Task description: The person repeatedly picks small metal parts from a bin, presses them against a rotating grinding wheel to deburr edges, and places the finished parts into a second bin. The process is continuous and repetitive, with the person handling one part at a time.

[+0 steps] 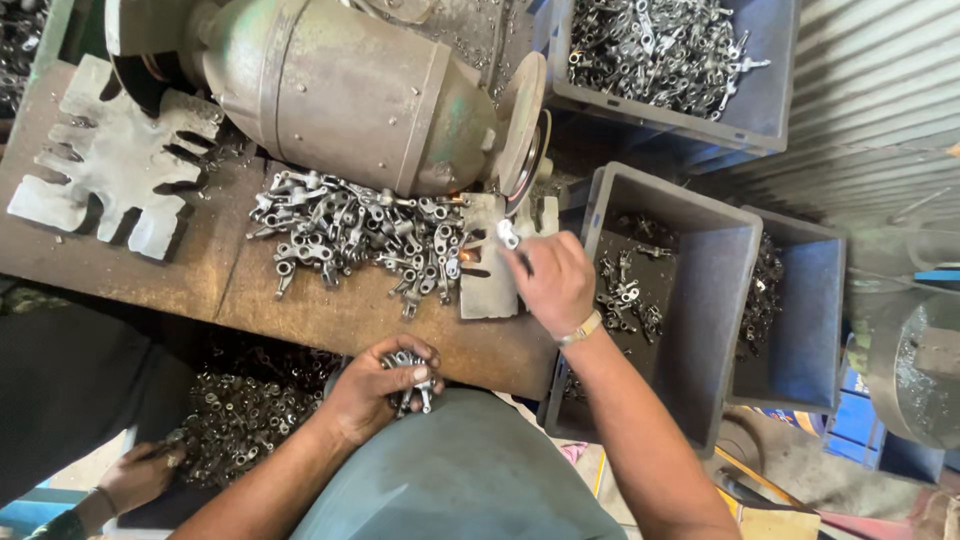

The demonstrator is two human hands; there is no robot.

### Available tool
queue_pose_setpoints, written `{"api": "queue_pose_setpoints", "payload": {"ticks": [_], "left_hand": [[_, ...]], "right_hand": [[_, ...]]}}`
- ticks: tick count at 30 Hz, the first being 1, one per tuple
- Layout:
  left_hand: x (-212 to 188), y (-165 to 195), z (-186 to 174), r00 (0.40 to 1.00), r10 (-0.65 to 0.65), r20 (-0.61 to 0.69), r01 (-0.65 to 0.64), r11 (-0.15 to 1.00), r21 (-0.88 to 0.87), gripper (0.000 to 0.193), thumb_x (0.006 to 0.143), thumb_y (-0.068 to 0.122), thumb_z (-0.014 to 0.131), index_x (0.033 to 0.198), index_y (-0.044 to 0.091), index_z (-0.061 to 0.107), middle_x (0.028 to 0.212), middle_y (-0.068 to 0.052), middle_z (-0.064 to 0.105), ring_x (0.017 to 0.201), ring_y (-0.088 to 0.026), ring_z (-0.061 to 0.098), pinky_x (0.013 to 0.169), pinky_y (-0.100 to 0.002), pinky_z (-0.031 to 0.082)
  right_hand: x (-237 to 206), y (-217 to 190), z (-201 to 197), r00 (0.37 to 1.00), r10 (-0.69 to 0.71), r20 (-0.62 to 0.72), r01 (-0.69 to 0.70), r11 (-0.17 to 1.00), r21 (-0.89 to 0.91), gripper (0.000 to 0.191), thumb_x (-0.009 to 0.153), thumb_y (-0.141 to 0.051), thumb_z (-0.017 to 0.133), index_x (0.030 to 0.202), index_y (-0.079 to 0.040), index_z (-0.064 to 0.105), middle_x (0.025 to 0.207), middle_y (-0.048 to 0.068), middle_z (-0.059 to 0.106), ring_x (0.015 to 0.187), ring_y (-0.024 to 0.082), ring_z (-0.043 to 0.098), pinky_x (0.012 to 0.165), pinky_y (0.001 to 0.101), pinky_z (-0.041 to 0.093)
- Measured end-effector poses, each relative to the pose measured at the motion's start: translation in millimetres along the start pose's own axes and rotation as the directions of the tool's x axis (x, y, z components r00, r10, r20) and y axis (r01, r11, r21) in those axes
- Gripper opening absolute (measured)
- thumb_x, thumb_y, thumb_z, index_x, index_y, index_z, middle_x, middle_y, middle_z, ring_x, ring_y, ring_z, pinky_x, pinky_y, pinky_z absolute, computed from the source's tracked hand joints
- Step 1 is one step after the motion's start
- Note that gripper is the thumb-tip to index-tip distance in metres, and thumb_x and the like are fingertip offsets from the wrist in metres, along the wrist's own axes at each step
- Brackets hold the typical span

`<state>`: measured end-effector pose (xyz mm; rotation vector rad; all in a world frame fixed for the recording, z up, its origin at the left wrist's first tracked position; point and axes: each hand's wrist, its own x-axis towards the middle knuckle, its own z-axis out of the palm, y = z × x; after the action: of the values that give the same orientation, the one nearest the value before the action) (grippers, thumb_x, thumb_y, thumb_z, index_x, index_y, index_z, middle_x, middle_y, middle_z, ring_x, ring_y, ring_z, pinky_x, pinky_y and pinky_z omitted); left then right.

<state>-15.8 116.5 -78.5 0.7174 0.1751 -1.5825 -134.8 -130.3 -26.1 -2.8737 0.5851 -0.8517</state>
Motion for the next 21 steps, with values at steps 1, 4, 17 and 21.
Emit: {"api": "queue_pose_setpoints", "payload": {"ticks": [1, 4, 17, 21], "left_hand": [[2.1, 0.2, 0.5, 1.000, 0.003, -0.024, -0.002, 0.999, 0.037, 0.023, 0.084, -0.001, 0.076, 0.105, 0.002, 0.067, 0.097, -0.012, 0.071, 0.081, -0.024, 0.074, 0.055, -0.030, 0.052], [8.5, 1.4, 6.9, 0.997, 0.026, -0.076, -0.016, 0.992, 0.123, 0.026, 0.083, -0.004, 0.075, 0.107, 0.001, 0.068, 0.089, -0.011, 0.071, 0.075, -0.021, 0.073, 0.054, -0.029, 0.052], [35.8, 26.9, 57.2, 0.959, 0.273, -0.080, -0.197, 0.838, 0.509, 0.035, 0.085, 0.006, 0.080, 0.119, 0.008, 0.075, 0.080, 0.001, 0.071, 0.060, -0.005, 0.059, 0.052, -0.022, 0.048], [37.5, 22.1, 63.5, 0.947, 0.307, -0.093, -0.220, 0.832, 0.509, 0.020, 0.090, 0.009, 0.076, 0.110, 0.004, 0.076, 0.075, -0.001, 0.071, 0.056, -0.006, 0.060, 0.048, -0.022, 0.046]], "right_hand": [[-1.4, -2.2, -7.7, 0.994, -0.104, -0.031, 0.105, 0.994, 0.031, 0.026, 0.082, -0.014, 0.089, 0.087, -0.004, 0.066, 0.084, 0.010, 0.069, 0.076, 0.028, 0.065, 0.065, 0.0372, 0.053], [-5.4, -8.8, -28.3, 0.934, -0.344, -0.093, 0.352, 0.930, 0.108, 0.022, 0.083, -0.004, 0.086, 0.096, -0.002, 0.068, 0.093, 0.012, 0.071, 0.079, 0.028, 0.066, 0.065, 0.0365, 0.054], [-10.0, -26.3, -52.8, 0.876, -0.483, -0.005, 0.467, 0.844, 0.265, 0.021, 0.083, -0.003, 0.080, 0.101, 0.002, 0.069, 0.101, 0.015, 0.072, 0.083, 0.028, 0.068, 0.064, 0.0377, 0.055], [-17.6, -33.7, -51.6, 0.884, -0.462, 0.074, 0.423, 0.857, 0.294, 0.024, 0.083, -0.004, 0.078, 0.105, -0.001, 0.068, 0.104, 0.014, 0.073, 0.087, 0.030, 0.069, 0.068, 0.0387, 0.056]]}}
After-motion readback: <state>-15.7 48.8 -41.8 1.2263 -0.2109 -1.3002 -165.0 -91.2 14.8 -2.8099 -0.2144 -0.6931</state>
